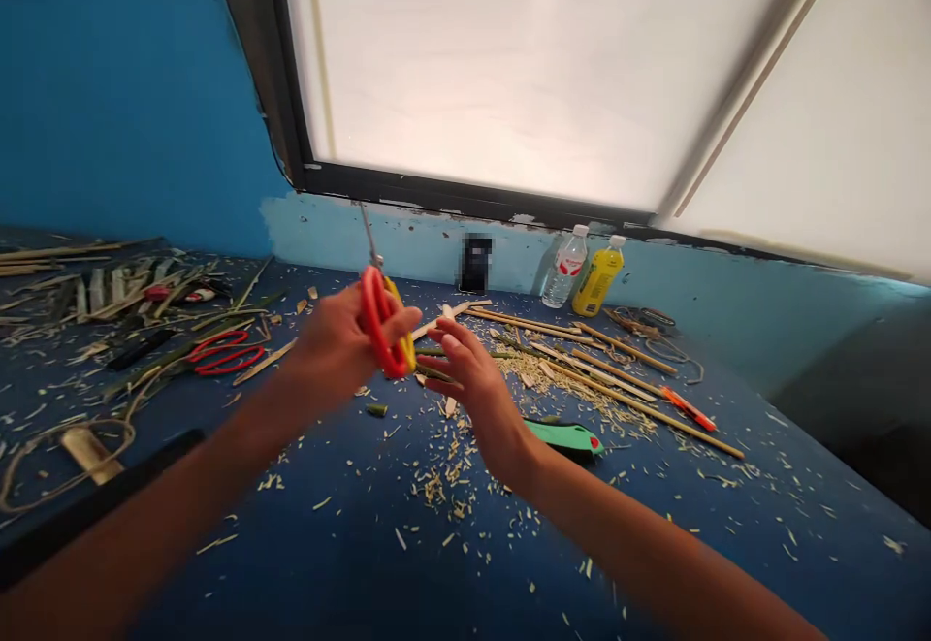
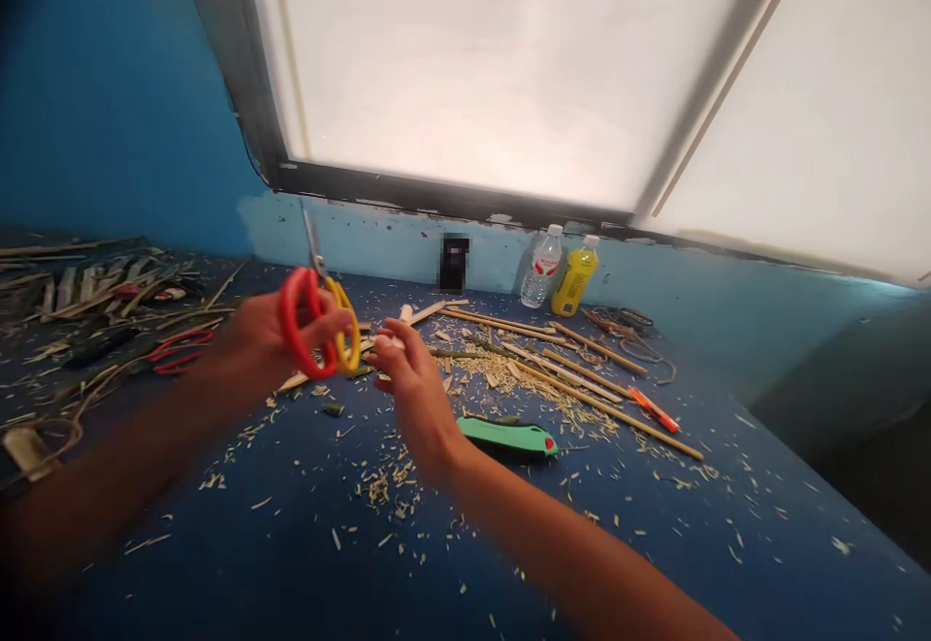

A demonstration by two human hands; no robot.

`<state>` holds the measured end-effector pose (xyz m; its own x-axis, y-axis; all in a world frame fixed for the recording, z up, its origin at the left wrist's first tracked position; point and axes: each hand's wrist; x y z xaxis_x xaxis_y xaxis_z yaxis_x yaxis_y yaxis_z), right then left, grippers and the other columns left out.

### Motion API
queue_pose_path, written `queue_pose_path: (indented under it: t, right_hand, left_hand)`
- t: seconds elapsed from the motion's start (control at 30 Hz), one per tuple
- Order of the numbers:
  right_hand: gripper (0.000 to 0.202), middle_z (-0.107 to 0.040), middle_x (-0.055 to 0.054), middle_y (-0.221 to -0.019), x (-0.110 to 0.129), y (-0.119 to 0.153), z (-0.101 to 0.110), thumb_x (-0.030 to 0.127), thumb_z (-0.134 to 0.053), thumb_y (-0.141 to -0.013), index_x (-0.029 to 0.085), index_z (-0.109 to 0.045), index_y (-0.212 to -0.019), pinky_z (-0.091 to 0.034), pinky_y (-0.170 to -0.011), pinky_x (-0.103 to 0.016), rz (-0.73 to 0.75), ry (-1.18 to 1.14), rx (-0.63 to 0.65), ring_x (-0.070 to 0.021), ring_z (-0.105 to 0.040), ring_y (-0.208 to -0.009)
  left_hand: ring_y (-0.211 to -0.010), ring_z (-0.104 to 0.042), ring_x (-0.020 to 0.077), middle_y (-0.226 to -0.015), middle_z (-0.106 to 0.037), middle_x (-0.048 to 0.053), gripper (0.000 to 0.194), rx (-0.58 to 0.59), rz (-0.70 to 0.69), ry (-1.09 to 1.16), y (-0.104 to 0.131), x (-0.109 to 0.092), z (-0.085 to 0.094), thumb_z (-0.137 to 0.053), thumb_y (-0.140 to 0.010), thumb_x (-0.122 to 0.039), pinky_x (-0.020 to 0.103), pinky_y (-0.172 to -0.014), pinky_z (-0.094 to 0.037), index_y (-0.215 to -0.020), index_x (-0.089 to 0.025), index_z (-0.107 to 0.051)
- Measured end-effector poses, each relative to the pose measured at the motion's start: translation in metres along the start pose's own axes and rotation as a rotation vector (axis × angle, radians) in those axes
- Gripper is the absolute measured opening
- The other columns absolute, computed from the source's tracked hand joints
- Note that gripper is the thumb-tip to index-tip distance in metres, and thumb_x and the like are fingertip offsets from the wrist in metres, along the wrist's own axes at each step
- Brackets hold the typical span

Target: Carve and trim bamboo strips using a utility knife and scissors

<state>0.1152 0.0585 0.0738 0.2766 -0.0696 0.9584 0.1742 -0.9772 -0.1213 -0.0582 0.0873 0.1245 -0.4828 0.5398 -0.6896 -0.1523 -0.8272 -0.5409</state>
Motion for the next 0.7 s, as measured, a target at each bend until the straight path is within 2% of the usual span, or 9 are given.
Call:
queue_pose_path:
  t: [0.07, 0.17, 0.33, 0.4, 0.5, 0.53, 0.6, 0.63, 0.7]
  right_hand:
    - [0.056, -0.055, -0.004, -0.147, -0.001, -0.001, -0.006, 0.06, -0.061, -0.092, 0.033, -0.052, -0.14, -0.048, -0.104, -0.045, 0.017, -0.041, 0.05, -0.0275, -0.057, -0.128]
    - [0.054, -0.062, -0.004, -0.137, -0.007, 0.002, -0.003, 0.061, -0.058, -0.091, 0.033, -0.056, -0.137, -0.055, -0.091, -0.04, 0.007, -0.107, 0.088, -0.0276, -0.06, -0.122]
    - [0.061, -0.065, -0.004, -0.124, -0.017, 0.008, 0.017, 0.045, -0.074, -0.083, 0.034, -0.052, -0.138, -0.058, -0.076, -0.032, -0.025, -0.187, 0.051, -0.0223, -0.066, -0.103]
    - [0.06, -0.063, -0.004, -0.128, -0.016, 0.013, 0.026, 0.039, -0.077, -0.082, 0.035, -0.052, -0.136, -0.059, -0.079, -0.032, -0.017, -0.203, 0.036, -0.0224, -0.066, -0.107]
    - [0.057, -0.057, -0.004, -0.138, -0.013, 0.024, 0.035, 0.03, -0.08, -0.081, 0.036, -0.054, -0.131, -0.061, -0.088, -0.041, -0.008, -0.215, 0.052, -0.028, -0.061, -0.121]
    - [0.056, -0.055, -0.004, -0.14, -0.012, 0.029, 0.038, 0.028, -0.08, -0.08, 0.036, -0.055, -0.129, -0.061, -0.09, -0.046, -0.006, -0.219, 0.066, -0.0306, -0.058, -0.126]
    - [0.055, -0.053, -0.005, -0.142, -0.011, 0.038, 0.041, 0.027, -0.081, -0.077, 0.035, -0.057, -0.126, -0.061, -0.092, -0.051, -0.002, -0.23, 0.104, -0.0351, -0.053, -0.132]
    - [0.055, -0.052, -0.006, -0.143, -0.011, 0.042, 0.042, 0.027, -0.081, -0.077, 0.035, -0.058, -0.126, -0.062, -0.092, -0.052, -0.001, -0.236, 0.128, -0.0368, -0.051, -0.134]
    - [0.058, -0.052, -0.007, -0.143, -0.014, 0.048, 0.044, 0.028, -0.082, -0.076, 0.035, -0.058, -0.129, -0.063, -0.087, -0.052, -0.008, -0.247, 0.188, -0.0386, -0.05, -0.134]
  left_hand:
    - [-0.074, -0.067, 0.0159, -0.099, -0.068, 0.003, 0.015, 0.167, -0.012, -0.062, 0.007, -0.006, -0.016, -0.069, -0.097, -0.029, 0.029, -0.061, -0.058, -0.103, -0.016, -0.066]
    - [-0.075, -0.064, 0.0219, -0.107, -0.058, 0.008, 0.002, 0.276, -0.076, -0.171, 0.019, -0.019, -0.03, -0.067, -0.09, -0.022, 0.038, -0.06, -0.056, -0.092, -0.02, -0.067]
    - [-0.094, -0.068, 0.0256, -0.108, -0.066, 0.006, 0.018, 0.476, -0.284, -0.107, 0.021, -0.031, -0.023, -0.057, -0.093, -0.017, 0.038, -0.075, -0.058, -0.1, -0.026, -0.072]
    - [-0.109, -0.066, 0.0273, -0.118, -0.068, 0.005, 0.023, 0.452, -0.348, -0.036, 0.021, -0.028, -0.02, -0.062, -0.09, -0.017, 0.039, -0.088, -0.056, -0.109, -0.027, -0.071]
    - [-0.099, -0.064, 0.0244, -0.107, -0.069, 0.002, 0.014, 0.221, -0.331, 0.089, 0.027, -0.013, -0.024, -0.064, -0.089, -0.024, 0.041, -0.089, -0.051, -0.101, -0.028, -0.068]
    - [-0.094, -0.062, 0.0237, -0.098, -0.065, 0.001, 0.005, 0.09, -0.267, 0.137, 0.03, -0.006, -0.027, -0.061, -0.091, -0.026, 0.041, -0.087, -0.049, -0.095, -0.028, -0.063]
    - [-0.086, -0.055, 0.0227, -0.088, -0.056, -0.001, 0.008, -0.107, -0.088, 0.232, 0.036, 0.006, -0.036, -0.05, -0.098, -0.03, 0.043, -0.084, -0.046, -0.091, -0.028, -0.053]
    - [-0.081, -0.054, 0.0221, -0.086, -0.056, -0.001, 0.009, -0.088, 0.021, 0.28, 0.038, 0.011, -0.041, -0.05, -0.1, -0.031, 0.042, -0.08, -0.046, -0.092, -0.027, -0.054]
    - [-0.08, -0.059, 0.0225, -0.088, -0.062, 0.001, 0.014, 0.083, 0.217, 0.4, 0.04, 0.014, -0.049, -0.053, -0.1, -0.038, 0.041, -0.075, -0.049, -0.097, -0.026, -0.059]
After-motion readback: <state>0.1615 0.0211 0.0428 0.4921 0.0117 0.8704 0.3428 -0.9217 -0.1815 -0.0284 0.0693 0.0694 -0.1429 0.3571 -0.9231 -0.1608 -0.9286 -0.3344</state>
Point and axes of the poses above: each hand's wrist, its own y-axis away from the middle knuckle, its own z-axis out of the back of the hand, x = y × z
